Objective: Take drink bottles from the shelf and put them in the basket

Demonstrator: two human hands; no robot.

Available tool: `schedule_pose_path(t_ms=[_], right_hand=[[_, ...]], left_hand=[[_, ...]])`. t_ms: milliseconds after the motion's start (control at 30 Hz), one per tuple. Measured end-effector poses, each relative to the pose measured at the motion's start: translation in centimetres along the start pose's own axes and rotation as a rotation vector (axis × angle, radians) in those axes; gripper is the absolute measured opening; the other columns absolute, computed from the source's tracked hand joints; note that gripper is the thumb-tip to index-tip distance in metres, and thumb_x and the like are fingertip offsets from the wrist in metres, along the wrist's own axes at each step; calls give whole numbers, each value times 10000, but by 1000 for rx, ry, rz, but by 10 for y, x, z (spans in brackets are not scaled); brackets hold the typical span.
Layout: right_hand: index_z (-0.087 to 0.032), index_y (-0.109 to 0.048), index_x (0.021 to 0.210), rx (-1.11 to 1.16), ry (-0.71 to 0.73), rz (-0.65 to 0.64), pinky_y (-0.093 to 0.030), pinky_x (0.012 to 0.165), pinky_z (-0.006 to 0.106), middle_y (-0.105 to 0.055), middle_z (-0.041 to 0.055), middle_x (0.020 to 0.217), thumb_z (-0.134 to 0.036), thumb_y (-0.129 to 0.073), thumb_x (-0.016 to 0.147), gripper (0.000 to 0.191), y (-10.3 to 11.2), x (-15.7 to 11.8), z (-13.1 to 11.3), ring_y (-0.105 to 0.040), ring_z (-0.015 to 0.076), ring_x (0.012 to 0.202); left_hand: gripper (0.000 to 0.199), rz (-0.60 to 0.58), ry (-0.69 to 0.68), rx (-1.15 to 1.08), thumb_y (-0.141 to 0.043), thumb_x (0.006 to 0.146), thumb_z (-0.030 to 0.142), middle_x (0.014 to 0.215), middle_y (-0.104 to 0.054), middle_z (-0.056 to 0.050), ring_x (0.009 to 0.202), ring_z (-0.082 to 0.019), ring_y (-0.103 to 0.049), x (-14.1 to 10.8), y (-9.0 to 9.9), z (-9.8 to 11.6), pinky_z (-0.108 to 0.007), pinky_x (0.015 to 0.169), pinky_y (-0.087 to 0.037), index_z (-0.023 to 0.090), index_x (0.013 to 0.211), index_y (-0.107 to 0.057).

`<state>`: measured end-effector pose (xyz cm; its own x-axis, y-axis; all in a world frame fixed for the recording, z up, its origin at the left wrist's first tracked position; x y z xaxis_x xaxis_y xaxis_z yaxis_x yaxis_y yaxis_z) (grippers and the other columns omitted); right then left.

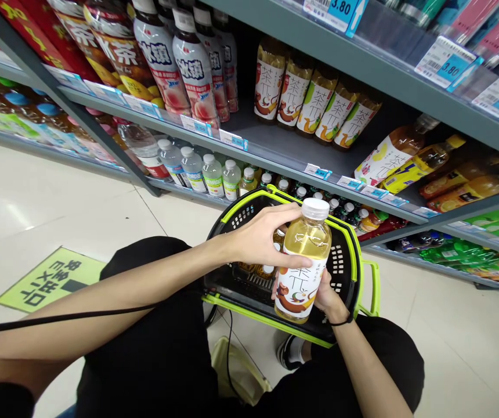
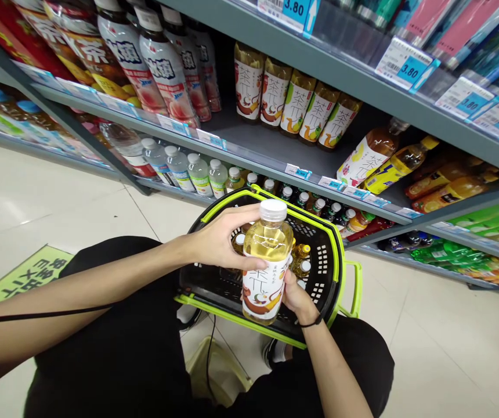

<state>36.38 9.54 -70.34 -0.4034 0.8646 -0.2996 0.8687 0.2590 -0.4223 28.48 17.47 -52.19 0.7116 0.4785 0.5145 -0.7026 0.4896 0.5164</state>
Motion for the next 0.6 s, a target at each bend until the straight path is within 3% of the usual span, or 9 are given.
schedule_pose_path(t_ms=[167,300,467,600], right_hand=[[-228,-745,1093,16,-12,31,-626,791,507,-753,127,909,-1050,-560,507,1027,3,0,4,-722,361,946],[-219,-752,1004,43,-26,44,-625,792,509,-758,131,872,-1065,-496,541,998,-2,0,1,-730,353,915],[-190,-731,998,128,-64,24,-625,810,517,-768,145,896,-1016,-362,713,948,-17,3,-11,-736,344,943],[-159,-724,983,219,-66,-33,-636,679,441,-765,153,865,-943,-344,788,892,-28,7,-20,-740,343,926]], left_hand=[[559,9,52,-11,-836,729,539,1104,-719,-112,1070,-294,-670,1,1,-3,-467,1022,-519,165,1118,-690],[585,41,199,-180,-854,729,475,1160,-728,-109,1039,-270,-700,-2,-5,-22,-406,928,-578,167,1194,-678],[609,196,373,-495,-852,754,428,1205,-739,-128,1030,-266,-725,-6,-8,-50,-375,866,-598,146,1247,-632],[574,295,410,-556,-865,740,410,1172,-753,-120,1022,-257,-717,0,1,-61,-377,897,-571,144,1206,-659]])
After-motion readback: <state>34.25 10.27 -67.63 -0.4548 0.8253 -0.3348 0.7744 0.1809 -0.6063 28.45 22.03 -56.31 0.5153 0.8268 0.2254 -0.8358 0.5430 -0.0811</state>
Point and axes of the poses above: each hand's wrist, its own x-axis towards the middle knuckle, its own y-axis out of the back of the hand, z = x × y, the point moved 10 cm from there along x, towards the middle knuckle
